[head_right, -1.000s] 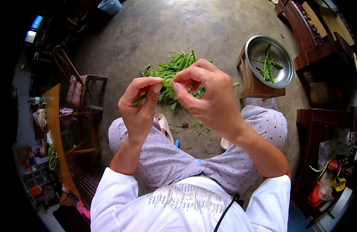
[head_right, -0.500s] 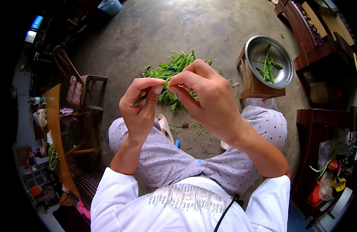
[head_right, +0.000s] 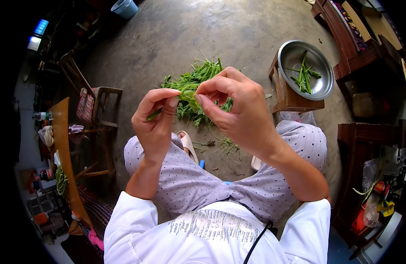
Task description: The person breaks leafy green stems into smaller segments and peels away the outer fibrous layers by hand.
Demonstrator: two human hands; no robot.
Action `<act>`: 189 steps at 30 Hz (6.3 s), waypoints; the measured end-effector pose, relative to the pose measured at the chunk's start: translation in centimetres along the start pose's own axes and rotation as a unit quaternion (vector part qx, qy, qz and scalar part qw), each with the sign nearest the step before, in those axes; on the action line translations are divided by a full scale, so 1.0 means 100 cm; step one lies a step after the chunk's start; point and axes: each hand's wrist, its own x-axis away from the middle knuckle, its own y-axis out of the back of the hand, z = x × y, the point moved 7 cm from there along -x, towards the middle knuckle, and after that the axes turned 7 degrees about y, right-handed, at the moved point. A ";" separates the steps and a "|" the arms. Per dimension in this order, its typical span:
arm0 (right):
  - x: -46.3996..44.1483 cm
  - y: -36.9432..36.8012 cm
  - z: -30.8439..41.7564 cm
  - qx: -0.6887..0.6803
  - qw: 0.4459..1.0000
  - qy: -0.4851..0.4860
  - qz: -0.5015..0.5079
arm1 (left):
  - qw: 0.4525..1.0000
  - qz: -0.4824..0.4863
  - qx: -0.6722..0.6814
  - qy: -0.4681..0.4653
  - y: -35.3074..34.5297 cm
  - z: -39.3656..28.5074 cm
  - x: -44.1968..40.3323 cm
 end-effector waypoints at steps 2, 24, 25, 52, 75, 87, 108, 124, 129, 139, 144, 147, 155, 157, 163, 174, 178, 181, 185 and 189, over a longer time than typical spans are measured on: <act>0.000 0.001 -0.003 -0.022 1.000 -0.016 -0.007 | 1.000 0.000 0.002 0.004 0.001 0.001 -0.001; -0.006 0.025 -0.027 -0.231 0.962 -0.139 0.031 | 0.970 0.034 0.182 0.155 0.009 0.028 -0.009; -0.007 0.025 -0.022 -0.211 0.970 -0.112 0.038 | 0.967 0.038 0.183 0.175 0.009 0.031 -0.009; 0.006 -0.013 -0.038 -0.244 0.943 -0.188 0.124 | 0.950 0.135 0.198 0.202 -0.007 0.023 -0.008; 0.017 -0.027 -0.048 -0.515 0.795 -0.291 0.138 | 0.951 0.217 0.154 0.155 -0.008 0.021 -0.008; 0.023 -0.037 -0.051 -0.483 0.806 -0.318 0.125 | 0.962 0.238 0.112 0.078 -0.017 0.011 -0.006; 0.007 0.011 -0.029 -0.576 0.797 -0.105 0.149 | 0.897 0.196 0.265 0.294 0.009 0.048 -0.006; 0.018 -0.022 0.005 -0.022 0.996 0.000 0.089 | 0.935 0.158 0.174 0.264 0.001 0.048 0.002; 0.020 -0.024 -0.013 -0.050 0.994 -0.054 0.077 | 0.927 0.176 0.187 0.274 -0.009 0.049 0.004; 0.019 -0.018 -0.040 -0.134 0.981 -0.121 0.073 | 0.834 0.256 0.281 0.400 -0.020 0.055 0.016; 0.014 -0.013 -0.033 -0.089 0.989 -0.088 0.075 | 0.870 0.239 0.249 0.351 -0.019 0.053 0.013; 0.014 -0.010 -0.026 -0.141 0.981 -0.126 0.045 | 0.908 0.226 0.191 0.297 -0.016 0.047 0.009; 0.013 -0.014 -0.001 0.073 0.995 0.023 0.067 | 0.944 0.200 0.104 0.241 -0.015 0.040 0.010; 0.014 -0.014 -0.001 0.088 0.994 0.039 0.049 | 0.949 0.206 0.077 0.228 -0.018 0.039 0.011; 0.014 -0.018 0.001 0.090 0.994 0.042 0.042 | 0.972 0.163 0.026 0.169 -0.016 0.034 0.008; 0.020 -0.015 -0.035 -0.165 0.972 -0.169 0.017 | 0.963 0.174 0.075 0.193 -0.015 0.038 0.009; 0.020 -0.003 -0.039 -0.093 0.970 -0.206 0.090 | 0.964 0.152 0.099 0.193 -0.010 0.036 0.004; 0.015 0.002 -0.030 0.069 0.984 -0.118 0.117 | 0.970 0.144 0.080 0.181 -0.008 0.035 0.004; 0.005 0.010 0.001 0.091 0.994 -0.004 0.052 | 0.978 0.133 0.028 0.161 -0.008 0.029 0.003; 0.014 -0.006 0.002 0.087 0.995 0.021 0.050 | 0.976 0.162 -0.036 0.139 -0.015 0.035 0.006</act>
